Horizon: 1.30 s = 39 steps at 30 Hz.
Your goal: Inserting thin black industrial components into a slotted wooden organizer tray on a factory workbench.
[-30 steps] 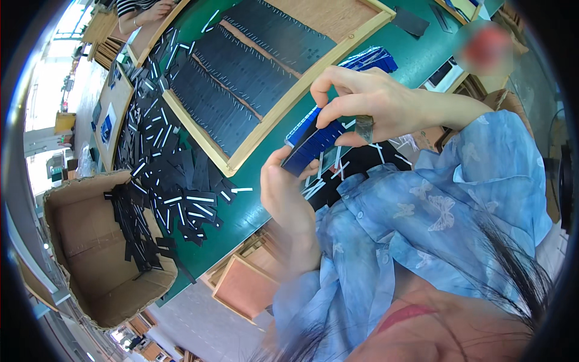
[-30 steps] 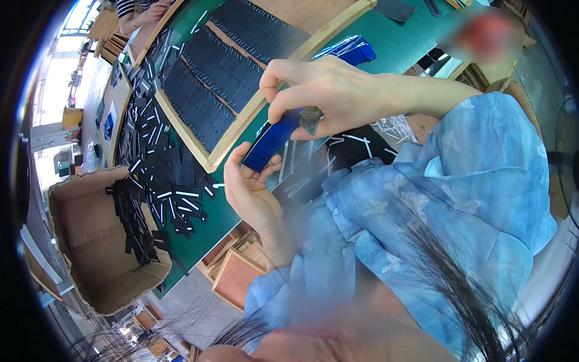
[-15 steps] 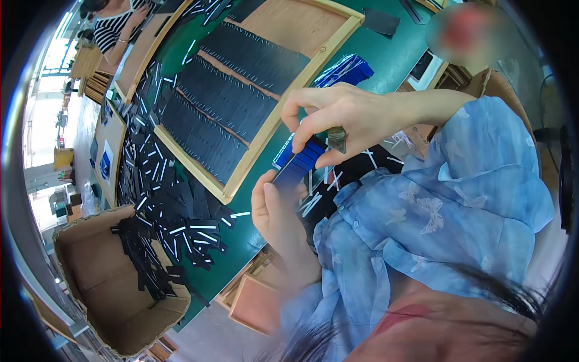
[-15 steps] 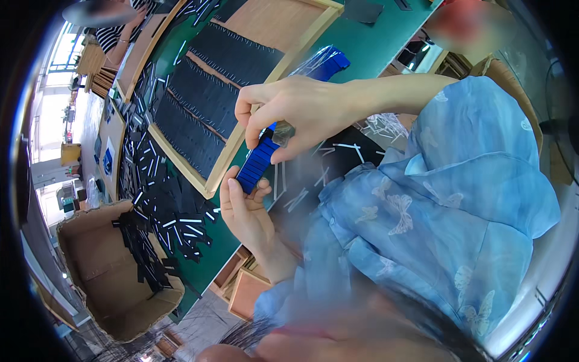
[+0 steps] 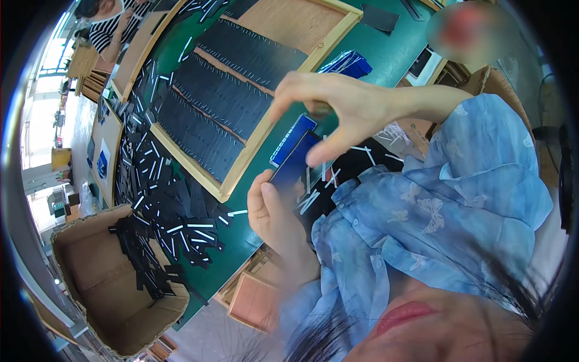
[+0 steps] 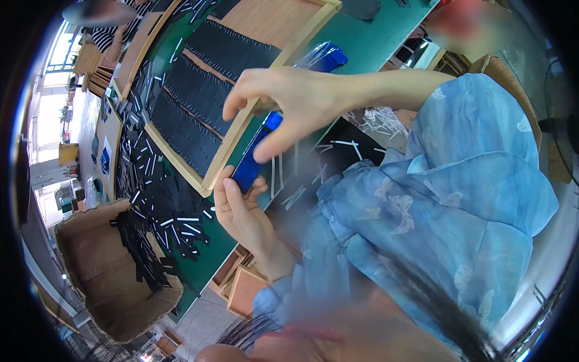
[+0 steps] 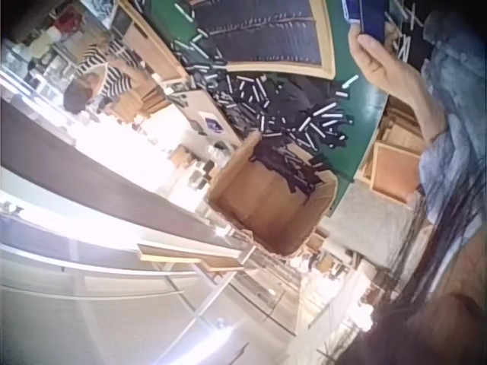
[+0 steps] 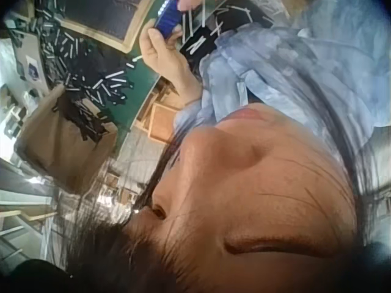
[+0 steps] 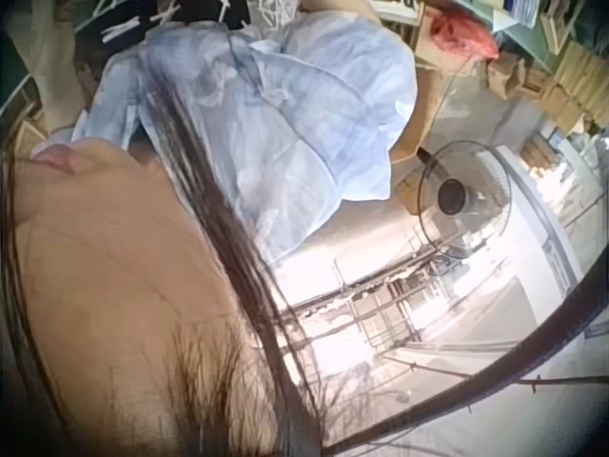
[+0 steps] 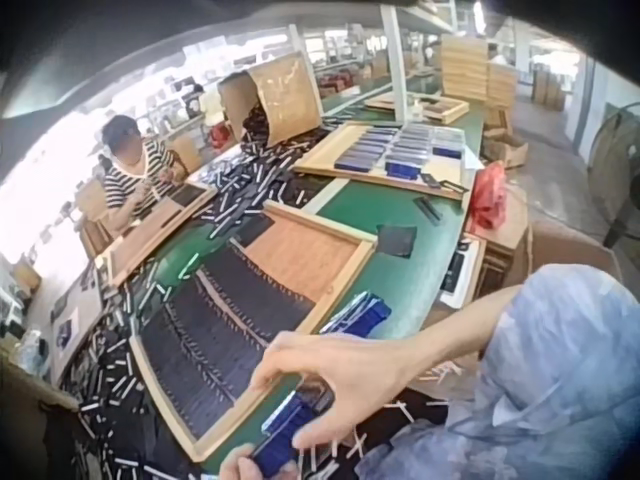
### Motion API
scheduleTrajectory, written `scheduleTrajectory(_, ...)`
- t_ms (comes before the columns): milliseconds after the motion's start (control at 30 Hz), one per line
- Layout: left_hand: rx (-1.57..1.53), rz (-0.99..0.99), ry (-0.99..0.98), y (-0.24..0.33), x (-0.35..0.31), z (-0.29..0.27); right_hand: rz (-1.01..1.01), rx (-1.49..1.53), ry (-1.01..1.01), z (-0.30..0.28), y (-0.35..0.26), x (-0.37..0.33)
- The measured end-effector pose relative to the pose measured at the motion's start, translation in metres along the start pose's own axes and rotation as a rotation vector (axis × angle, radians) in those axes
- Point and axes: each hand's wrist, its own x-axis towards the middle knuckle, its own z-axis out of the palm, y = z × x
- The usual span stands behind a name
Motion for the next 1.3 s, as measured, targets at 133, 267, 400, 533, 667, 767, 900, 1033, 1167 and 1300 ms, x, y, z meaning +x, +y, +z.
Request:
scheduleTrajectory(133,0.153,0.096,0.056,-0.003,-0.006,0.011,0.102,0.061,0.016,0.012,0.016,0.003)
scheduleTrajectory(267,0.2,0.13,0.039,0.0,-0.009,0.014,0.085,-0.007,0.05,0.019,0.01,0.008)
scheduleTrajectory(400,0.147,0.068,0.05,0.001,0.0,0.004,0.2,-0.023,-0.002,0.004,0.024,0.003)
scheduleTrajectory(533,0.169,0.134,0.117,0.007,0.001,0.008,0.242,0.207,-0.118,-0.001,0.015,0.005)
scheduleTrajectory(667,0.53,0.359,0.18,-0.009,0.022,-0.011,0.172,0.357,-0.147,-0.005,0.014,0.011)
scheduleTrajectory(767,0.024,-0.074,-0.062,0.007,0.033,-0.016,0.201,0.588,0.001,-0.003,0.023,0.01)
scheduleTrajectory(900,-0.071,-0.253,-0.241,-0.012,0.05,-0.024,-0.033,0.621,0.034,0.012,0.027,0.016)
scheduleTrajectory(1033,-0.254,-0.218,-0.168,-0.008,0.044,0.01,-0.071,0.522,-0.173,-0.001,0.025,0.038)
scheduleTrajectory(1167,0.303,0.341,0.139,-0.032,0.039,0.009,0.221,0.279,-0.071,-0.072,0.065,0.075)
scheduleTrajectory(1300,0.827,0.567,0.289,-0.054,0.019,-0.041,0.253,-0.629,0.008,-0.114,0.189,0.142)
